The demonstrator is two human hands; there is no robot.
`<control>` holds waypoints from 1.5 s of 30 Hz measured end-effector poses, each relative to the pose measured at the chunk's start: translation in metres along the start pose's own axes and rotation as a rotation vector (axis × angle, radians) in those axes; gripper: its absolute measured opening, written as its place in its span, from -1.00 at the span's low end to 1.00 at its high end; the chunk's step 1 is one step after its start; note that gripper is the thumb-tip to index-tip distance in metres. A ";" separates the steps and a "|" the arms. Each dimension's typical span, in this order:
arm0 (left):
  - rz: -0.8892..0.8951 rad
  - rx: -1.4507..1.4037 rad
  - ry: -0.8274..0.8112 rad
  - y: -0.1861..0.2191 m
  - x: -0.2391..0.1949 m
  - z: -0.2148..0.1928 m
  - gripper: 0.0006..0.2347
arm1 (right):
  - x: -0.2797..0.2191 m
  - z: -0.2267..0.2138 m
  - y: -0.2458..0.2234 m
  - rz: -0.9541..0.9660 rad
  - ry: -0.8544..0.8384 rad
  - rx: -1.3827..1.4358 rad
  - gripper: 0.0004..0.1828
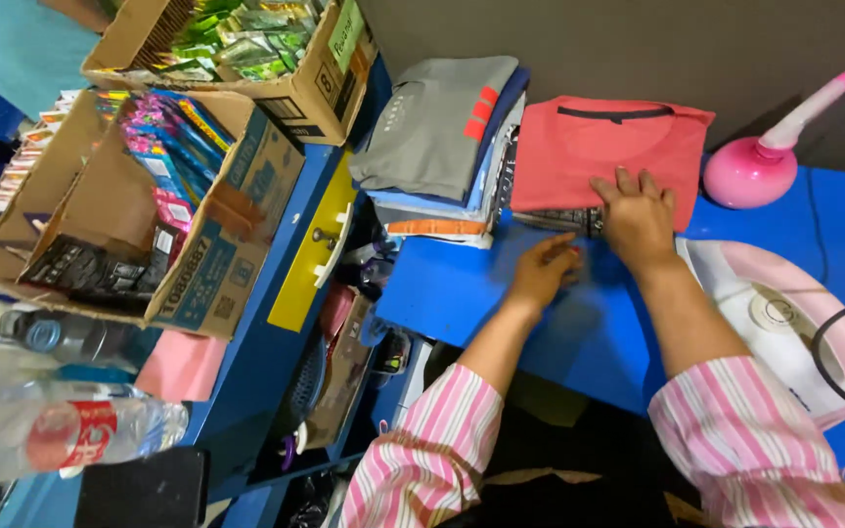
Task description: The person irons several folded t-shirts on a blue ironing board. They use a pink spray bottle to mist the fabric before ironing with a white iron. The person handles a dark blue t-shirt, a grey t-shirt, and a red t-shirt, smoothing them out and ironing them one by one.
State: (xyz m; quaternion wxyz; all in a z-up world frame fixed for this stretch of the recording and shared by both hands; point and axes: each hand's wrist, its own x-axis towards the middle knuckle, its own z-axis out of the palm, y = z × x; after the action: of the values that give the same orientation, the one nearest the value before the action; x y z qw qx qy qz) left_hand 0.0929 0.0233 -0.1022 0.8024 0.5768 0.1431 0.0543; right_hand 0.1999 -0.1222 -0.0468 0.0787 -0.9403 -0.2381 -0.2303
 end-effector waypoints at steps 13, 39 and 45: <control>-0.376 -0.836 -0.149 0.000 -0.034 -0.046 -0.46 | -0.065 -0.182 -0.075 0.094 -0.523 0.462 -0.56; -0.108 0.043 -0.144 0.060 -0.111 -0.054 -0.29 | -0.068 -0.221 -0.133 0.372 -0.571 0.923 -0.54; -0.094 0.158 -0.150 0.063 -0.106 -0.069 -0.29 | -0.072 -0.165 -0.143 0.310 -0.263 0.670 -0.56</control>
State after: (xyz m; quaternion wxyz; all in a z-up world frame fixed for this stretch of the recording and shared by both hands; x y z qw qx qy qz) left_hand -0.0233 0.0797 -0.0454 0.7645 0.6334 0.1136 -0.0381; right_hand 0.0092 -0.0693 0.0697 0.3842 -0.9087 -0.1632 -0.0028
